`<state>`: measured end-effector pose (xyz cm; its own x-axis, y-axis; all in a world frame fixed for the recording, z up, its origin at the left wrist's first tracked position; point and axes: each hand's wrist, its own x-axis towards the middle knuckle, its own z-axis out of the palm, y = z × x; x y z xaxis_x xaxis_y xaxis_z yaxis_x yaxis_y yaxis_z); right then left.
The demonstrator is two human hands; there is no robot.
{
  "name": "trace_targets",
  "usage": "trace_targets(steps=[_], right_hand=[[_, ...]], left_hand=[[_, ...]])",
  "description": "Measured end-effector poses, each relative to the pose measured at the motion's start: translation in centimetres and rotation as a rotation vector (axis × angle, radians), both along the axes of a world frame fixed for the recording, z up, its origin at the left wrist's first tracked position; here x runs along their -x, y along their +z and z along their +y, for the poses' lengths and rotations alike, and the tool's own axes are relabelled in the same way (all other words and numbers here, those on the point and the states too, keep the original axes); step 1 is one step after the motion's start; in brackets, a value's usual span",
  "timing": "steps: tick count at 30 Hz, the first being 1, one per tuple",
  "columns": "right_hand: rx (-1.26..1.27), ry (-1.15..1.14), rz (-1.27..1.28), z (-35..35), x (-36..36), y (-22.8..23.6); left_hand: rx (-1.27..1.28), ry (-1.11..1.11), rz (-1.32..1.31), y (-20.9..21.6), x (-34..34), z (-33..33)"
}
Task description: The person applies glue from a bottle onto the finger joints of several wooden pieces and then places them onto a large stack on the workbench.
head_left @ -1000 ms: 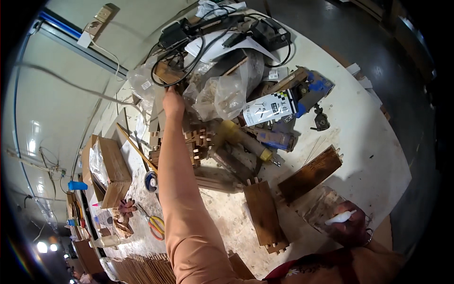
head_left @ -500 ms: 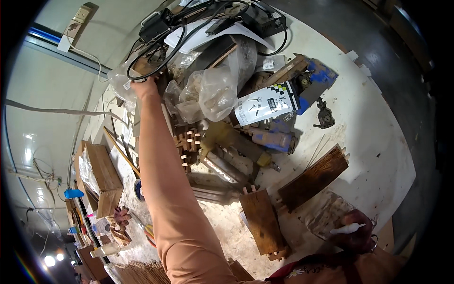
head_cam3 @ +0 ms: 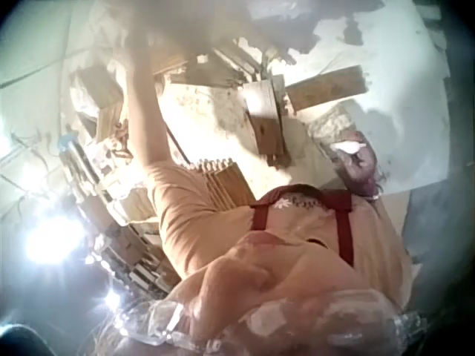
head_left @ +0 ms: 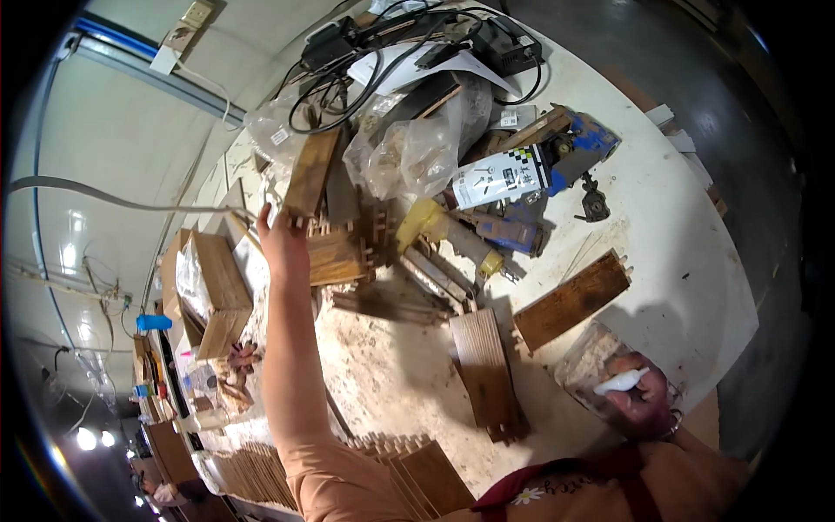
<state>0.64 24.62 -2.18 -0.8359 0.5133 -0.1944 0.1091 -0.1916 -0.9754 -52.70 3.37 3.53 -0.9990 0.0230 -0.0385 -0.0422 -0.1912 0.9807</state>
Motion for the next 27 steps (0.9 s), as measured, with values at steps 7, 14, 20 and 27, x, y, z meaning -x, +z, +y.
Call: trace_targets(steps=[7, 14, 20, 27], right_hand=[[0.001, 0.041, 0.011, -0.1, 1.7, 1.6], [-0.036, 0.058, 0.026, -0.1, 1.5, 2.8], [-0.062, 0.041, 0.088, -0.9, 1.9, 1.9], [-0.063, -0.092, 0.138, -1.8, -1.3, 3.9]], left_hand=[[-0.146, -0.103, -0.006, 2.4, -13.4, -7.6], [-0.128, -0.225, 0.159, 8.4, -22.5, -8.9], [-0.120, -0.259, 0.259, 8.5, -27.2, -10.0], [-0.147, -0.348, 0.167, 9.1, -29.5, -8.4]])
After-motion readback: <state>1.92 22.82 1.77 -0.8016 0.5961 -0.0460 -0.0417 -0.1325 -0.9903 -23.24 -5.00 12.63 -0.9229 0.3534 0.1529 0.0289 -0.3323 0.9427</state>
